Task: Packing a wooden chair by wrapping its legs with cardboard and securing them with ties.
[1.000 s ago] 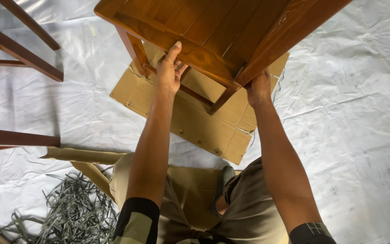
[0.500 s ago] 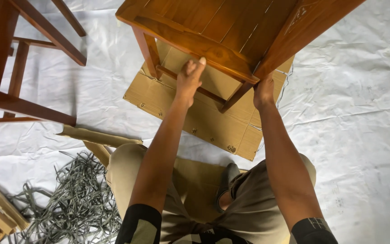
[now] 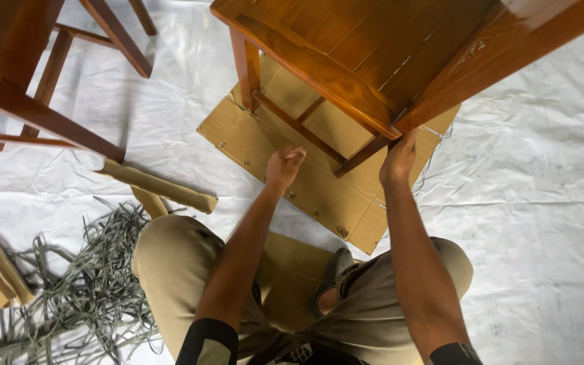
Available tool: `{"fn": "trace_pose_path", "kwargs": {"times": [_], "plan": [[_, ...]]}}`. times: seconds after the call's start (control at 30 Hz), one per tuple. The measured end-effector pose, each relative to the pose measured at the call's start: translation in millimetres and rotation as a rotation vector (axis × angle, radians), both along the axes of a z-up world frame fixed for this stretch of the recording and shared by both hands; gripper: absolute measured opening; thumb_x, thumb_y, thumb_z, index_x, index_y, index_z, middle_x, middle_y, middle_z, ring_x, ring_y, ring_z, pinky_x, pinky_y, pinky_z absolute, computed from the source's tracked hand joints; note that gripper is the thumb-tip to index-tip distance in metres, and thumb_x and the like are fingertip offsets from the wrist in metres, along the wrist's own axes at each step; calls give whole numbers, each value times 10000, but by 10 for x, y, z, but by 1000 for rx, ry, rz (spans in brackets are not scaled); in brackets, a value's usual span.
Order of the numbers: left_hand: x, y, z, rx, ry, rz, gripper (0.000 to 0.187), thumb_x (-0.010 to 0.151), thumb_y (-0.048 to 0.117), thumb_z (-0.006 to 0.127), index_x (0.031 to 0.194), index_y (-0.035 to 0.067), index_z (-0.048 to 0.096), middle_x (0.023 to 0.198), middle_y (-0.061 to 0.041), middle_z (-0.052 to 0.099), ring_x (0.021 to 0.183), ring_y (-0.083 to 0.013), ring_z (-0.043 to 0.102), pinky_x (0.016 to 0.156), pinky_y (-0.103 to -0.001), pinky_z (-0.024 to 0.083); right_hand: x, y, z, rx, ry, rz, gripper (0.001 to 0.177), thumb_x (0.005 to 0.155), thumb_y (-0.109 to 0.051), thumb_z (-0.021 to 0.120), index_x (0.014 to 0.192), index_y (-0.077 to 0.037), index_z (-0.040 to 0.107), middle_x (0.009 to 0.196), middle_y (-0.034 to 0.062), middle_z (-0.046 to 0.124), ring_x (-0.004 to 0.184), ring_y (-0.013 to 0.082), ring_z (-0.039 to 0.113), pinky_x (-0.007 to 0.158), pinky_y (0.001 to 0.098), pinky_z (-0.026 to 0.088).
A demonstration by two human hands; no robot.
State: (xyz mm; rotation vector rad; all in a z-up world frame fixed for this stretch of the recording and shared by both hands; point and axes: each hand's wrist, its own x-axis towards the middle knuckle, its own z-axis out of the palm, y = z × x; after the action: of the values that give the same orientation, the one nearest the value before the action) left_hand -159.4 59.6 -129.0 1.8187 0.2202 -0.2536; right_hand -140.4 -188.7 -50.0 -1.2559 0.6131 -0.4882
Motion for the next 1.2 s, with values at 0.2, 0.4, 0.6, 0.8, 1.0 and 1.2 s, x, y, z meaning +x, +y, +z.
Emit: {"fn": "trace_pose_path", "kwargs": {"times": [0.2, 0.4, 0.6, 0.8, 1.0, 1.2], "plan": [[-350, 416, -573, 188, 7, 0, 513, 867, 626, 592, 1092, 203, 775, 908, -62, 780, 989, -404, 715, 894, -566, 536, -224, 330, -995, 99, 52, -123, 784, 1065, -703, 484, 1593, -143, 333, 1629, 152, 385, 1487, 326, 417, 1162, 681, 352], [-918, 890, -593, 197, 190, 180, 334, 921, 418, 640, 1099, 171, 778, 918, -50, 787, 1000, -335, 729, 909, -479, 548, -540, 954, -1622, 211, 240, 88, 631, 1075, -654, 422, 1490, -180, 392, 1506, 119, 471, 1390, 360, 524, 1117, 636, 392], [-1305, 1299, -944, 180, 252, 335, 342, 904, 472, 661, 1109, 223, 776, 956, -15, 781, 1059, -287, 717, 943, -465, 547, -781, 1752, -1377, 222, 384, 498, 687, 1057, -595, 439, 1520, -90, 387, 1534, 229, 483, 1377, 424, 526, 1116, 609, 382], [-1636, 1492, -931, 151, 269, 437, 341, 936, 400, 658, 1161, 167, 767, 1056, -89, 769, 1114, -341, 697, 963, -483, 532, -1070, 2250, -1242, 46, 445, 850, 642, 1055, -527, 461, 1478, -44, 440, 1464, 252, 544, 1332, 428, 564, 1080, 572, 438], [-1829, 1648, -1326, 206, 314, 451, 335, 934, 400, 677, 1170, 178, 759, 1069, -79, 766, 1126, -332, 696, 961, -475, 534, -1246, 2364, -2297, -370, 374, 1095, 491, 965, -544, 634, 1216, -126, 693, 1189, 135, 721, 1041, 309, 739, 811, 397, 606], [-2028, 1681, -1530, 289, 294, 327, 350, 954, 347, 658, 1196, 104, 729, 1116, -152, 743, 1122, -387, 696, 943, -517, 543, -1510, 2174, -2457, -969, 441, 1397, 487, 982, -541, 562, 1285, -184, 694, 1235, 106, 726, 1190, 316, 680, 1041, 472, 522]]}}
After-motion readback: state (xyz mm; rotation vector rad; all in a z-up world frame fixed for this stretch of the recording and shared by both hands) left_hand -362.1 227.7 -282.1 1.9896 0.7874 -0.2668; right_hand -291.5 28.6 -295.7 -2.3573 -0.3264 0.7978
